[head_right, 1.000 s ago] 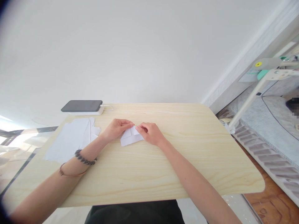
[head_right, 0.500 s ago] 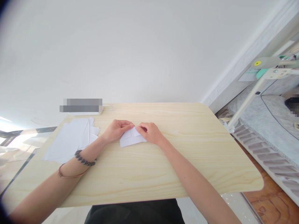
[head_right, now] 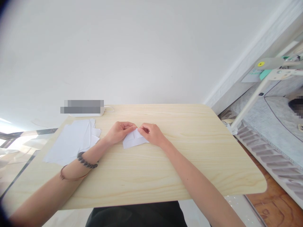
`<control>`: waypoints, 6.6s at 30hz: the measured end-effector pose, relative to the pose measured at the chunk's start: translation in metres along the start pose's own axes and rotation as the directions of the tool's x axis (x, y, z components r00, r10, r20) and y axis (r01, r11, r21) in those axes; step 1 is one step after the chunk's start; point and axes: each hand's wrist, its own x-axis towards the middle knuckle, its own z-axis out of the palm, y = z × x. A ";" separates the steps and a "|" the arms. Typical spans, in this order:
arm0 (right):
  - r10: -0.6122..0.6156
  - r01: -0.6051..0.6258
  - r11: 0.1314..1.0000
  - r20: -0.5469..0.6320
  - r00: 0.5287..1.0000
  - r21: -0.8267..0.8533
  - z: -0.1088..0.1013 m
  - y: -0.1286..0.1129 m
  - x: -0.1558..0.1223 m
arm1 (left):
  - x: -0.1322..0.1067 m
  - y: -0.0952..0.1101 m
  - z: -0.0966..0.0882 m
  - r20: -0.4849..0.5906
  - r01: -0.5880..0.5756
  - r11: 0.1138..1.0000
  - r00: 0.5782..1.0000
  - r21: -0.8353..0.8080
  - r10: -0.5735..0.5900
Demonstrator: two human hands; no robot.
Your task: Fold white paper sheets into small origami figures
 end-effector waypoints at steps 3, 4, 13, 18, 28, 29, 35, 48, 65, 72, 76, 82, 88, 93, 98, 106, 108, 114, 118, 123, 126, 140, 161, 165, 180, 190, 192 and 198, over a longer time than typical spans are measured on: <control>-0.020 0.020 1.000 -0.016 1.000 -0.015 0.000 0.001 0.000 | 0.001 0.001 -0.001 0.010 0.008 1.000 1.000 0.008 -0.008; -0.024 0.024 1.000 -0.019 1.000 -0.021 0.000 0.002 -0.001 | 0.001 0.001 -0.001 0.016 0.008 1.000 1.000 0.009 -0.008; -0.040 0.039 0.997 -0.007 0.999 -0.072 0.001 0.004 -0.001 | -0.001 0.003 0.000 0.035 -0.022 0.999 0.999 0.026 0.021; -0.069 0.068 0.997 -0.017 0.997 -0.048 0.001 0.001 -0.001 | -0.001 0.005 0.000 0.074 -0.063 0.998 0.995 -0.002 0.063; -0.029 0.028 1.000 0.078 0.997 0.008 -0.007 -0.003 -0.002 | 0.002 0.004 -0.001 -0.014 -0.027 0.999 1.000 -0.032 0.027; -0.037 0.037 0.999 0.074 0.997 -0.004 -0.007 -0.002 -0.002 | 0.002 0.004 -0.002 -0.015 -0.025 0.999 1.000 -0.034 0.024; -0.039 0.039 0.999 0.069 0.997 -0.005 -0.005 -0.002 -0.002 | 0.001 0.004 -0.002 0.006 -0.017 0.999 1.000 -0.037 0.017; -0.094 0.095 0.995 0.024 0.995 -0.032 -0.002 0.000 0.000 | 0.000 0.005 0.000 0.052 -0.068 0.994 0.997 0.086 0.063; -0.024 0.019 0.997 -0.079 0.997 -0.071 -0.001 0.000 0.000 | 0.003 0.005 -0.002 0.036 -0.003 0.998 0.999 -0.057 0.005; 0.059 -0.065 0.997 -0.181 0.982 -0.030 -0.003 0.000 0.001 | 0.002 0.003 0.002 -0.013 -0.067 0.996 0.998 0.055 0.068; 0.061 -0.066 0.997 -0.164 0.985 -0.027 -0.004 0.000 0.001 | 0.001 0.003 0.003 -0.045 -0.063 0.995 0.997 0.080 0.066; 0.062 -0.066 0.998 -0.172 0.983 -0.020 -0.005 0.004 0.001 | 0.002 0.002 0.000 -0.020 -0.054 0.995 0.998 0.085 0.056; 0.065 -0.070 0.997 -0.187 0.980 -0.019 -0.005 0.004 0.001 | 0.002 -0.001 -0.002 0.018 -0.059 0.994 0.998 0.088 0.058; 0.082 -0.086 0.996 -0.186 0.979 -0.011 -0.005 0.005 0.001 | 0.002 0.001 0.000 -0.022 -0.057 0.991 0.998 0.121 0.060; 0.083 -0.084 0.997 -0.156 0.984 0.002 -0.005 0.004 0.001 | 0.001 0.002 0.001 -0.018 -0.051 0.995 0.998 0.089 0.053; 0.033 -0.035 0.999 -0.085 0.996 -0.015 -0.005 0.000 0.000 | 0.000 0.003 0.001 0.023 -0.085 0.993 0.996 0.085 0.084; 0.005 -0.006 1.000 -0.079 0.997 -0.014 -0.005 -0.001 0.000 | 0.000 0.003 0.001 0.032 -0.099 0.990 0.995 0.101 0.096; -0.010 0.010 1.000 -0.042 0.999 0.010 -0.006 -0.002 -0.001 | 0.000 0.002 -0.001 0.079 -0.106 0.988 0.992 0.109 0.098; 0.051 -0.048 0.998 -0.073 0.996 0.041 -0.007 0.000 -0.001 | 0.000 0.003 0.001 0.004 -0.088 0.994 0.996 0.060 0.087; 0.126 -0.105 0.980 -0.116 0.985 0.171 -0.006 0.007 0.002 | 0.002 0.001 -0.001 -0.102 -0.044 0.998 0.994 0.053 0.049; 0.157 -0.121 0.968 -0.154 0.976 0.220 -0.006 0.012 0.004 | 0.002 0.002 -0.002 -0.050 -0.068 0.993 0.996 0.095 0.073; 0.149 -0.120 0.957 -0.093 0.984 0.263 -0.006 0.011 0.003 | 0.005 -0.003 -0.003 -0.117 -0.045 0.999 0.992 0.026 0.048; -0.049 -0.009 0.975 -0.252 0.967 -0.223 0.000 0.013 0.003 | 0.012 -0.019 -0.003 -0.271 -0.139 0.962 0.941 0.234 0.202; -0.095 0.039 0.971 -0.229 0.969 -0.237 0.001 0.012 0.002 | 0.009 -0.013 -0.004 -0.318 -0.107 0.978 0.934 0.180 0.160; -0.093 0.007 0.829 -0.126 0.988 -0.560 0.006 0.014 -0.001 | 0.014 -0.023 -0.004 -0.273 -0.101 0.874 0.927 0.474 0.256; -0.086 -0.001 0.796 -0.113 0.990 -0.605 0.006 0.010 -0.001 | 0.008 -0.023 -0.004 -0.052 -0.196 0.668 0.942 0.718 0.332; -0.095 0.008 0.798 -0.114 0.989 -0.603 0.006 0.011 -0.001 | 0.008 -0.024 -0.004 -0.043 -0.210 0.672 0.940 0.710 0.339; -0.102 0.025 0.835 -0.110 0.989 -0.549 0.003 0.011 -0.002 | 0.010 -0.023 -0.002 -0.055 -0.223 0.712 0.937 0.666 0.345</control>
